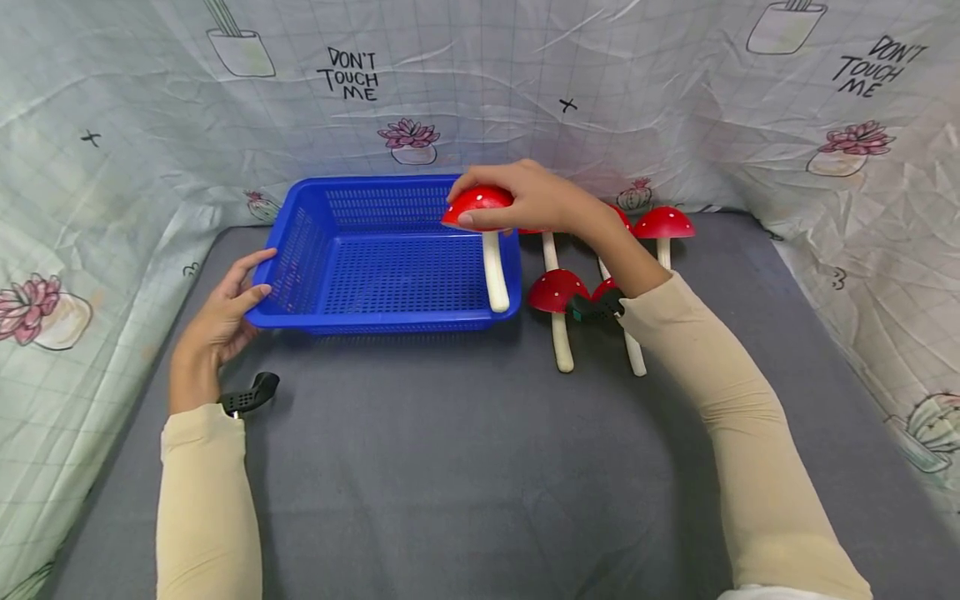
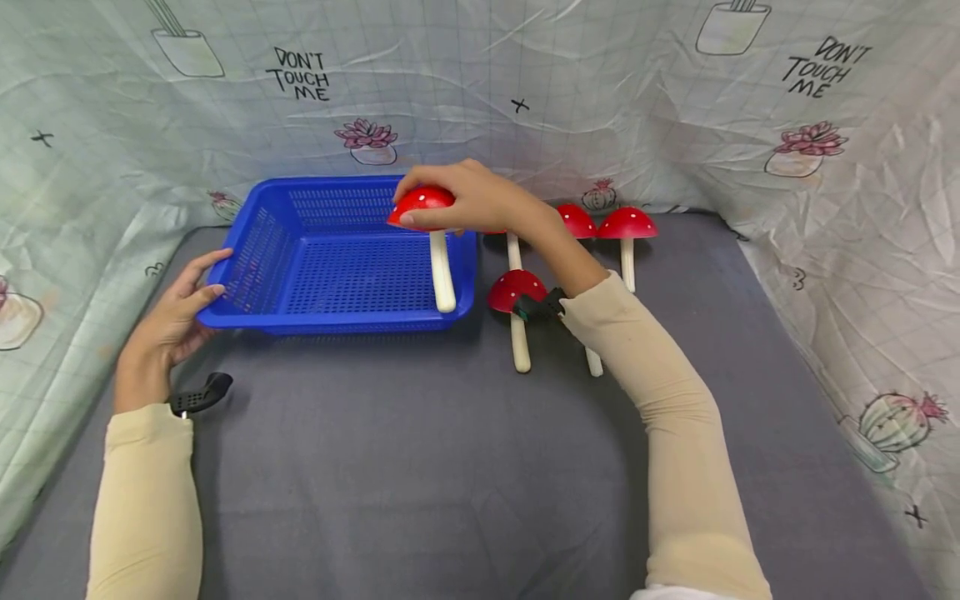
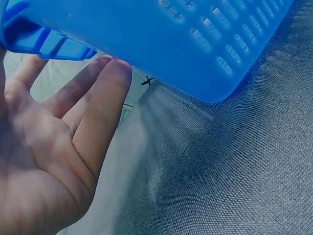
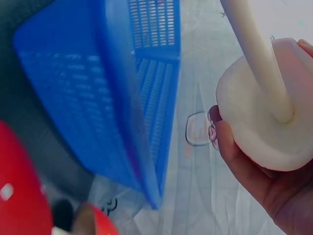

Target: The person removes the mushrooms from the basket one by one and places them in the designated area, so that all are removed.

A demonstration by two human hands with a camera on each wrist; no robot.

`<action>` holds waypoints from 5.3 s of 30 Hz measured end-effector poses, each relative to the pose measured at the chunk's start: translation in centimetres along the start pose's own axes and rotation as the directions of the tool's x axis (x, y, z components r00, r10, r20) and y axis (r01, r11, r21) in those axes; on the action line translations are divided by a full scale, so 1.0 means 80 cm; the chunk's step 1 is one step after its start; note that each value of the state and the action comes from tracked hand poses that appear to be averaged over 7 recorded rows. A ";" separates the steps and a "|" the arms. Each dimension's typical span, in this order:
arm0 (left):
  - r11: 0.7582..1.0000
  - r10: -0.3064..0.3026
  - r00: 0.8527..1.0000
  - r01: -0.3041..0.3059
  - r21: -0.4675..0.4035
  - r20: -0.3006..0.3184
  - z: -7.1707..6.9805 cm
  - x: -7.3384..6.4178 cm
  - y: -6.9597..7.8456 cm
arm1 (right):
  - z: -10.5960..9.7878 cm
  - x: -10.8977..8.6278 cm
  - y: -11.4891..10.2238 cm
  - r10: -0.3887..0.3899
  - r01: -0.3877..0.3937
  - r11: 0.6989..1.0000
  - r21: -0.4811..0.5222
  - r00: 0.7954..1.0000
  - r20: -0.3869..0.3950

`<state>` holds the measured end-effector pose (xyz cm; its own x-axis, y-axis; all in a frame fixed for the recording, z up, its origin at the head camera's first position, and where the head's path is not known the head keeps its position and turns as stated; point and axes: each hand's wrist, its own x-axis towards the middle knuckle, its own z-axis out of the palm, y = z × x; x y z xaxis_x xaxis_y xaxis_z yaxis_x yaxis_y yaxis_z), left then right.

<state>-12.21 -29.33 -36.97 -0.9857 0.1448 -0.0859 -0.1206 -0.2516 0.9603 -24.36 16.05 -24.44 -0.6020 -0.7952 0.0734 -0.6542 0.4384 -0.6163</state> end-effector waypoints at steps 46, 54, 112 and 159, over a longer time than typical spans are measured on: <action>0.999 0.018 0.999 -0.017 -0.043 0.031 0.001 -0.002 0.000 | -0.047 -0.233 0.082 0.372 -0.408 0.905 -0.118 0.896 -0.241; 0.998 0.027 0.999 -0.024 -0.063 0.046 0.001 -0.003 -0.002 | -0.037 -0.253 0.091 0.404 -0.438 0.888 -0.141 0.889 -0.214; 0.998 0.043 0.998 -0.041 -0.053 0.035 0.000 -0.010 -0.015 | -0.020 -0.308 0.161 0.453 -0.468 0.869 -0.158 0.883 -0.120; 0.997 0.063 0.997 -0.061 -0.056 0.037 0.000 -0.009 -0.017 | -0.006 -0.319 0.199 0.537 -0.537 0.844 -0.007 0.844 0.003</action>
<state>-11.32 -29.06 -38.23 -0.9863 0.1639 -0.0155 -0.0669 -0.3130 0.9474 -19.60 43.49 -35.75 -0.8575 -0.4370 -0.2716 -0.2322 0.7997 -0.5537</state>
